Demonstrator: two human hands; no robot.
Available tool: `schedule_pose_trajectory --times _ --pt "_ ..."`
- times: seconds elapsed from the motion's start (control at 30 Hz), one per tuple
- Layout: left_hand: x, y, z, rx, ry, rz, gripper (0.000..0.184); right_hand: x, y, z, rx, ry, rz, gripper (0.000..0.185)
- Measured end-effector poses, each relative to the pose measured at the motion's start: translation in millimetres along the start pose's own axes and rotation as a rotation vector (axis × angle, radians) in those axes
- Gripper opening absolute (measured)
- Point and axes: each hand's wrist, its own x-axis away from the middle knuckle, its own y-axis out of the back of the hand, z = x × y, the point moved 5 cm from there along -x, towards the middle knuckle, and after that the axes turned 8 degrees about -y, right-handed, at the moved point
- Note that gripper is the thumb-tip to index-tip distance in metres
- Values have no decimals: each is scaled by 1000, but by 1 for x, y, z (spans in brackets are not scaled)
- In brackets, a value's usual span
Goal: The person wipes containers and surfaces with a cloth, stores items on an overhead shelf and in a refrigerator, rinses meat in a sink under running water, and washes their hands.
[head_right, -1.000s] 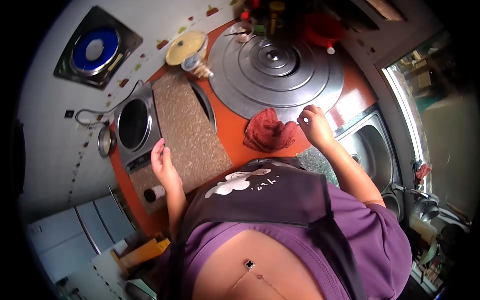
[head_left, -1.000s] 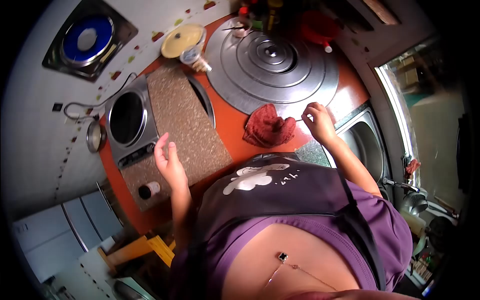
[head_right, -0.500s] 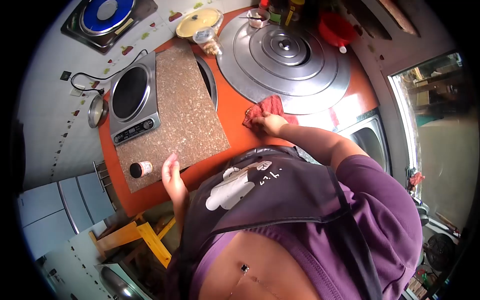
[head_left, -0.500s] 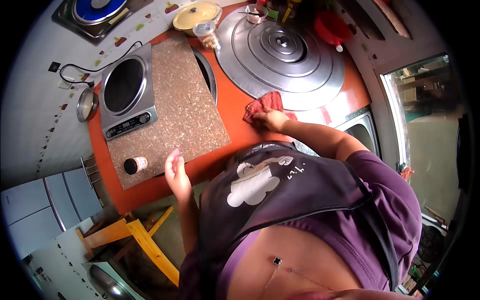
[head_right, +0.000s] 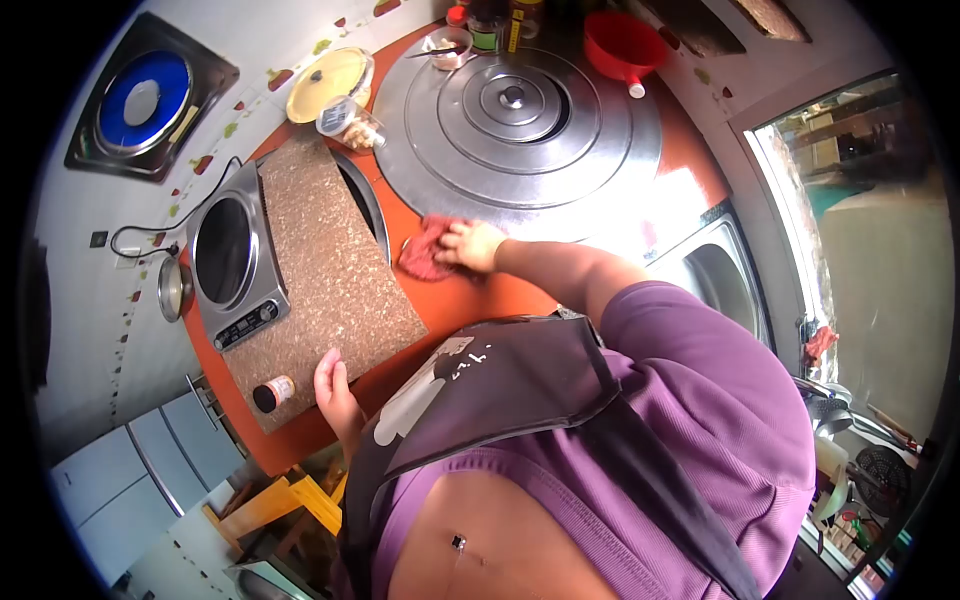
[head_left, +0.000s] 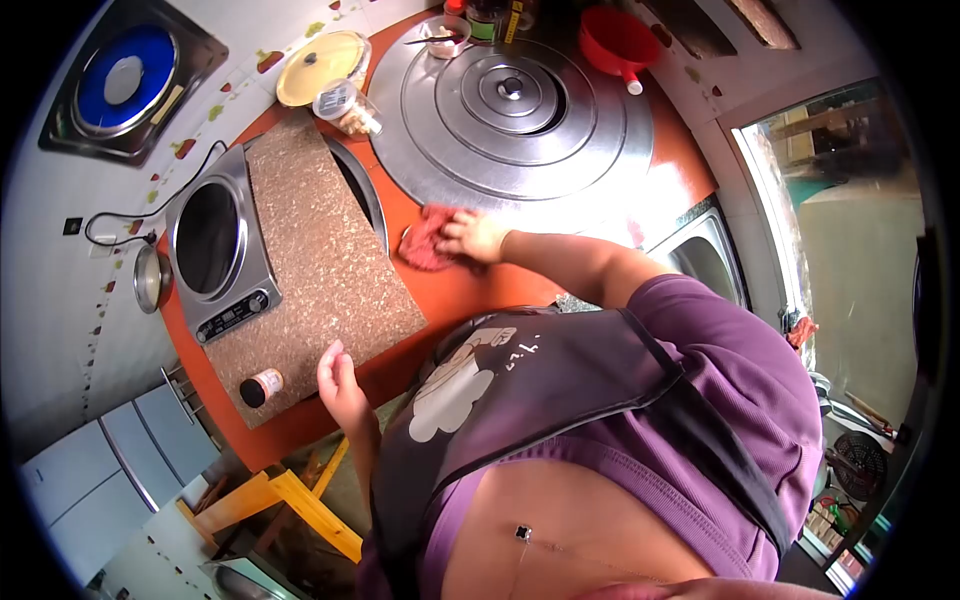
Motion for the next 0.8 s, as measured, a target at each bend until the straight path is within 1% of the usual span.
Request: schedule_pose_trajectory --times 0.03,0.07,0.1,0.17,0.23,0.3,0.33,0.37,0.4,0.43,0.47,0.5,0.53,0.57,0.6,0.63,0.67,0.7,0.73,0.8 --pt "-10 -7 -1 -4 -1 6 28 2 6 -18 62 -62 -136 81" --pt "-21 -16 -2 2 -14 38 27 11 7 -42 23 -139 -117 76" --pt "-30 -26 -5 7 -25 69 27 23 34 -61 -17 -215 -97 72" --pt "-51 -45 -14 -15 -17 97 28 51 45 -110 -17 -464 -32 65" --pt "-73 -69 -25 97 -47 183 28 94 33 -161 15 -699 -118 56" --pt "-98 -86 -29 62 -83 195 28 141 4 -210 -46 -978 -202 56" --pt "-111 -95 -33 -16 -140 232 28 162 1 -225 -33 -1077 -205 61" --pt "-128 -104 -36 -95 -199 264 28 178 0 -231 -22 -1171 -211 65" --pt "-149 -115 -30 -61 -252 270 30 185 2 -231 -14 -1240 -217 68" --pt "-169 -129 -28 -27 -240 255 33 190 3 -228 -9 -1302 -218 71" --pt "-198 -143 -14 -39 -272 271 35 192 -2 -230 -72 -1310 -225 74" --pt "-220 -161 -15 -67 -231 261 42 191 -9 -230 -138 -1316 -231 78" --pt "-248 -179 -3 -58 -249 236 54 189 -9 -224 -137 -1334 -255 81" --pt "-268 -200 -1 -71 -211 193 70 188 -5 -218 -134 -1354 -279 84" --pt "-295 -216 13 -228 -209 155 84 187 -2 -214 -144 -1359 -286 85" --pt "-313 -232 20 -316 -169 104 99 187 1 -211 -153 -1365 -293 87" --pt "-322 -245 19 -328 -133 89 108 186 4 -207 -163 -1370 -299 88" --pt "-331 -256 18 -452 -133 29 112 188 6 -206 -177 -1366 -306 88" --pt "-338 -265 21 -416 -136 1 109 190 8 -205 -191 -1362 -312 88" --pt "-351 -276 22 -376 -138 -32 107 191 11 -205 -289 -1329 -392 88"
